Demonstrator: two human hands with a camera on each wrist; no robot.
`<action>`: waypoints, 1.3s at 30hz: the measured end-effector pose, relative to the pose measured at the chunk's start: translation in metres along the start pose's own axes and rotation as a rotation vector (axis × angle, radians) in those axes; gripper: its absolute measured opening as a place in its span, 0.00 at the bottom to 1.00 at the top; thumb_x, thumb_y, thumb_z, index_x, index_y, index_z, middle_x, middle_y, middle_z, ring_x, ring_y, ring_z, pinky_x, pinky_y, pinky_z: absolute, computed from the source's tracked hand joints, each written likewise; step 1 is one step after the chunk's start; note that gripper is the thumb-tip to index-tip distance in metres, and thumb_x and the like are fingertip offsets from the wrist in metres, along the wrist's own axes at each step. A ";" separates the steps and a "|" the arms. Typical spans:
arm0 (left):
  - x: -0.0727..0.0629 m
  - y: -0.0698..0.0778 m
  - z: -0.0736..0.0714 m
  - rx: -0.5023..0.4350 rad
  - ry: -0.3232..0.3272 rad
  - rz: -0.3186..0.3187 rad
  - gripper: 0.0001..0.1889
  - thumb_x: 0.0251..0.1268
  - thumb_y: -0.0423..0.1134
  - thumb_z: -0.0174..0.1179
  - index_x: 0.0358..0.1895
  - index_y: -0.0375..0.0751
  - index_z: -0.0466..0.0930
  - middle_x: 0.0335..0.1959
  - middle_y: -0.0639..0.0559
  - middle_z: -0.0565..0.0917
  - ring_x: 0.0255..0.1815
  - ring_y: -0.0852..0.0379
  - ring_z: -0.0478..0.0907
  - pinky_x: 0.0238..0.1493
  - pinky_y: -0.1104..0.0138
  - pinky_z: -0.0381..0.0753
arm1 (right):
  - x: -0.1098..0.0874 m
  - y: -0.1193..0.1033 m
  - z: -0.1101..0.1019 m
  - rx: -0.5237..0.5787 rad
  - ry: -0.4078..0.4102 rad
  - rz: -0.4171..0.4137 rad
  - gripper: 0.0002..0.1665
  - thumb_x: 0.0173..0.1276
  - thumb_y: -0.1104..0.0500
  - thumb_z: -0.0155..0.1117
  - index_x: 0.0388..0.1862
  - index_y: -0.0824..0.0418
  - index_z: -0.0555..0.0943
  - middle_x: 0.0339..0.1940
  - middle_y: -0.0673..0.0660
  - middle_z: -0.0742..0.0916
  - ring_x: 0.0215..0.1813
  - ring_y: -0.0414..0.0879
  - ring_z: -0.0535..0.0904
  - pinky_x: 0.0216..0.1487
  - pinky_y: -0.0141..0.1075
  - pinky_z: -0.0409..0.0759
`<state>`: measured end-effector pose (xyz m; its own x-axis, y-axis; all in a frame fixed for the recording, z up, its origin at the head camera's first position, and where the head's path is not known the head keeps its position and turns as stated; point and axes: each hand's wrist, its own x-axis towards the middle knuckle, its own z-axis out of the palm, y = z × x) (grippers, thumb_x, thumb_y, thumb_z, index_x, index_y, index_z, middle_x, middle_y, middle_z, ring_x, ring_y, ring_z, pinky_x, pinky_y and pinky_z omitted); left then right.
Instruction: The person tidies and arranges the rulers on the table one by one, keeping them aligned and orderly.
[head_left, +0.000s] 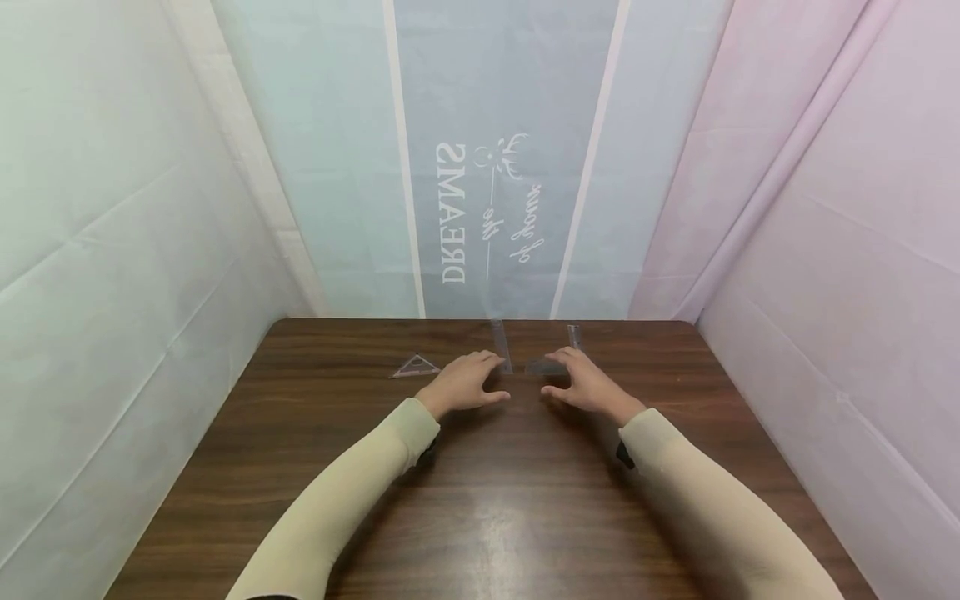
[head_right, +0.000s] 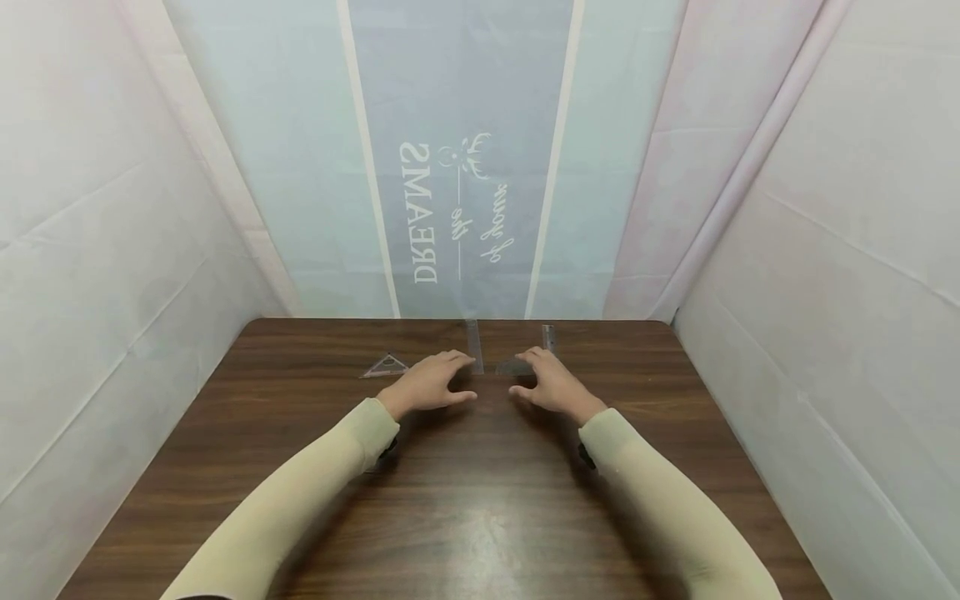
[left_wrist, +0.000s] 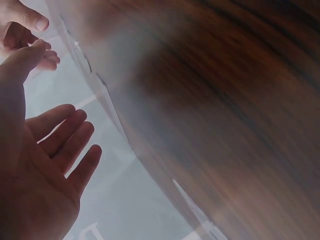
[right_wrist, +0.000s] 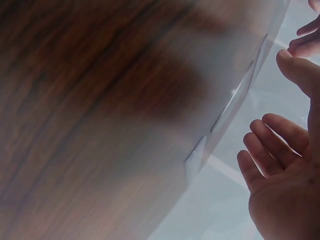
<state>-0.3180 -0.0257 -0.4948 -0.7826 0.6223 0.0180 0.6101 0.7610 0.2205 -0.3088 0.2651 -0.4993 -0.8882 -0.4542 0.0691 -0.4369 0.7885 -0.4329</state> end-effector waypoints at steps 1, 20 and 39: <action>0.002 0.001 0.001 -0.002 -0.002 -0.001 0.42 0.77 0.66 0.61 0.82 0.42 0.67 0.80 0.45 0.71 0.79 0.45 0.70 0.79 0.50 0.70 | 0.000 0.002 0.001 0.000 0.001 0.004 0.44 0.74 0.48 0.76 0.79 0.69 0.71 0.74 0.68 0.76 0.75 0.67 0.71 0.72 0.65 0.74; 0.050 0.020 0.010 0.040 -0.025 -0.022 0.41 0.77 0.66 0.61 0.82 0.43 0.68 0.78 0.47 0.74 0.76 0.49 0.73 0.77 0.54 0.72 | 0.016 0.025 0.002 -0.053 -0.005 0.027 0.45 0.74 0.46 0.76 0.78 0.70 0.72 0.73 0.71 0.77 0.75 0.70 0.70 0.72 0.66 0.71; 0.072 0.031 0.018 -0.011 -0.029 -0.041 0.34 0.79 0.58 0.63 0.78 0.42 0.73 0.72 0.47 0.78 0.72 0.50 0.77 0.74 0.59 0.75 | 0.032 0.030 -0.004 -0.096 -0.069 0.051 0.41 0.72 0.46 0.78 0.71 0.72 0.77 0.68 0.70 0.80 0.71 0.67 0.74 0.72 0.61 0.74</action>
<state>-0.3530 0.0459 -0.5046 -0.8029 0.5958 -0.0191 0.5761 0.7839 0.2316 -0.3512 0.2761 -0.5066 -0.8993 -0.4370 -0.0145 -0.4055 0.8459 -0.3463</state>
